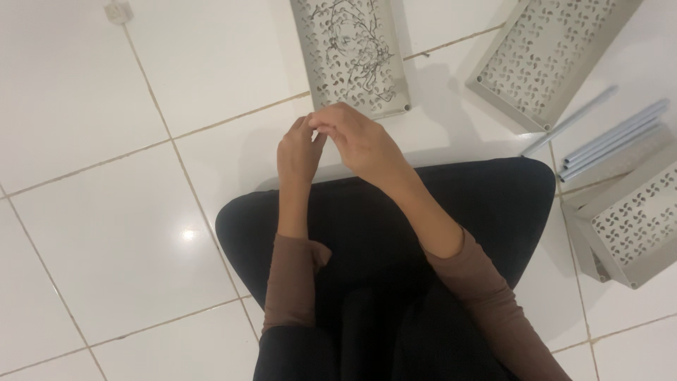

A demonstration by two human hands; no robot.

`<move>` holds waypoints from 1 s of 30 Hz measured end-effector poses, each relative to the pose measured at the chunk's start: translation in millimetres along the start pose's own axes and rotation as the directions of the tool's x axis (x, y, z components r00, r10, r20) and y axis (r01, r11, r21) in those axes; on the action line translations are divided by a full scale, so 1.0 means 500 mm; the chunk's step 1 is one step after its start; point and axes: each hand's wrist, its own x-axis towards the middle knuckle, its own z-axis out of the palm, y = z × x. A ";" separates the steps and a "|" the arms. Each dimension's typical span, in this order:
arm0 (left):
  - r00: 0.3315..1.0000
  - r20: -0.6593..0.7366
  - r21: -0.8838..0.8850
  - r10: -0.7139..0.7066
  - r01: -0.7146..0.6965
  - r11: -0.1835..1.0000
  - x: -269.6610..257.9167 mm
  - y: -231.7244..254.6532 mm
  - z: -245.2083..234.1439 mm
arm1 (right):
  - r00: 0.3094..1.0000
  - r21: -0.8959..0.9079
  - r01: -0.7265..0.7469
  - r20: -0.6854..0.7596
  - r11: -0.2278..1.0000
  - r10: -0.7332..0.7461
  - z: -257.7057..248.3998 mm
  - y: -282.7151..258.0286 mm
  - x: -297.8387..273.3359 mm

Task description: The person sits on a tiled floor and assembles multiple perforated plastic trays by inserting cylindrical rods into corner sockets. They handle the trays and rods one at a time, aligning and pressing the rods into place, then stacking the assembled units.

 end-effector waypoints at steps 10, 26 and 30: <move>0.994 0.022 -0.070 -0.107 0.108 0.992 0.011 0.000 -0.011 | 0.992 -0.051 -0.113 0.056 0.992 0.116 0.004 0.010 0.042; 0.998 -0.060 -0.125 -0.029 0.022 0.992 0.006 -0.003 0.016 | 0.926 -0.066 -0.351 0.126 0.934 0.357 0.009 0.061 0.037; 0.995 -0.102 -0.088 -0.020 0.011 0.996 0.000 0.007 0.020 | 0.961 0.022 -0.252 0.121 0.967 0.248 -0.001 0.082 0.030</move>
